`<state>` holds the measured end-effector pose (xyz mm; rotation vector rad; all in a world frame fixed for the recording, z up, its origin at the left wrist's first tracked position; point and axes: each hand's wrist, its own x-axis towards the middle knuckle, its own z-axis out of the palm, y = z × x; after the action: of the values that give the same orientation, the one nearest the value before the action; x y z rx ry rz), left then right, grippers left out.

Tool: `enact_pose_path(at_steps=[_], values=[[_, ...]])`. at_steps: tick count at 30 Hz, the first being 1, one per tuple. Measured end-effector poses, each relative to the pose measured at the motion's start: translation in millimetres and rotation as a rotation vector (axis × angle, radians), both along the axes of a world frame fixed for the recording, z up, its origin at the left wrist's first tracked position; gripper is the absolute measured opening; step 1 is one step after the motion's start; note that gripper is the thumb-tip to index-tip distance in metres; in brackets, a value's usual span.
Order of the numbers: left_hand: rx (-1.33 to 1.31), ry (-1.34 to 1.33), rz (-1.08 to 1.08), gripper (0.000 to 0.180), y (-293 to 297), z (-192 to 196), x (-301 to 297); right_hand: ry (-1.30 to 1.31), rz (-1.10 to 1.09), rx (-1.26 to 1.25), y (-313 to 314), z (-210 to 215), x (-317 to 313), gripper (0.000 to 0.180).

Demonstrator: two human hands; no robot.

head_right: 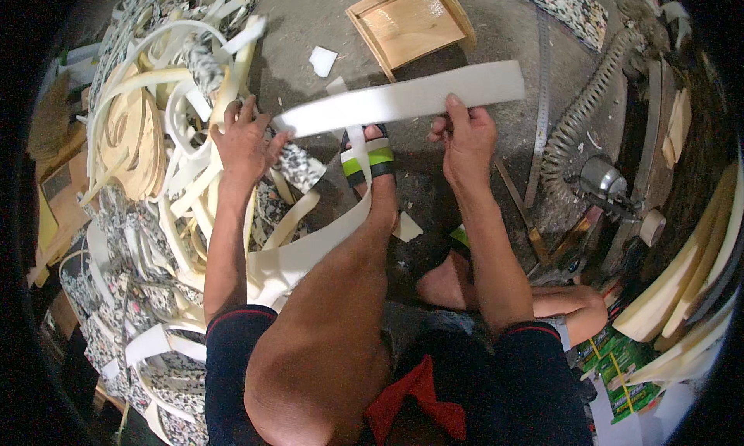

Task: The person cuts a white strip with a knife, places it inside a small wooden box, applies glue with a spray gun, then fits a patterned sheet into the box and trims the edges with a knife.

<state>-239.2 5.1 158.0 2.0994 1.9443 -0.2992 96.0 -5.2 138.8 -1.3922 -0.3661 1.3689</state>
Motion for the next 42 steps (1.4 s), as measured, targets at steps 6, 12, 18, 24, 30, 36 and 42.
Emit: enact_pose_path(at_steps=[6, 12, 18, 24, 30, 36, 42], values=[[0.207, 0.253, 0.037, 0.03, -40.9, 14.6, -40.3, 0.0, -0.09, 0.01, -17.6, -6.9, 33.9, 0.017], [0.012, -0.246, 0.913, 0.081, -81.7, 13.3, -105.9, 0.025, -0.061, -0.042, -24.6, -21.9, 53.3, 0.021], [0.505, 0.105, 0.27, 0.076, -72.3, -15.3, -13.2, 0.154, 0.052, 0.008, -29.3, -7.6, 51.8, 0.015], [-0.041, -1.117, 0.302, 0.044, -4.4, -26.4, 99.6, 0.257, 0.253, -0.117, -18.3, 1.9, 27.1, 0.024], [-0.42, -1.189, 0.392, 0.032, 30.8, -45.4, 111.9, 0.26, 0.171, -0.08, 13.5, -36.4, -9.8, 0.028], [-0.101, -0.963, 0.275, 0.026, 53.6, -47.4, 118.0, 0.243, 0.146, -0.099, 37.9, -42.9, -12.6, 0.027], [0.021, -0.855, 0.201, 0.028, 60.8, -41.0, 136.5, 0.184, 0.153, -0.107, 51.8, -55.7, -3.0, 0.026]])
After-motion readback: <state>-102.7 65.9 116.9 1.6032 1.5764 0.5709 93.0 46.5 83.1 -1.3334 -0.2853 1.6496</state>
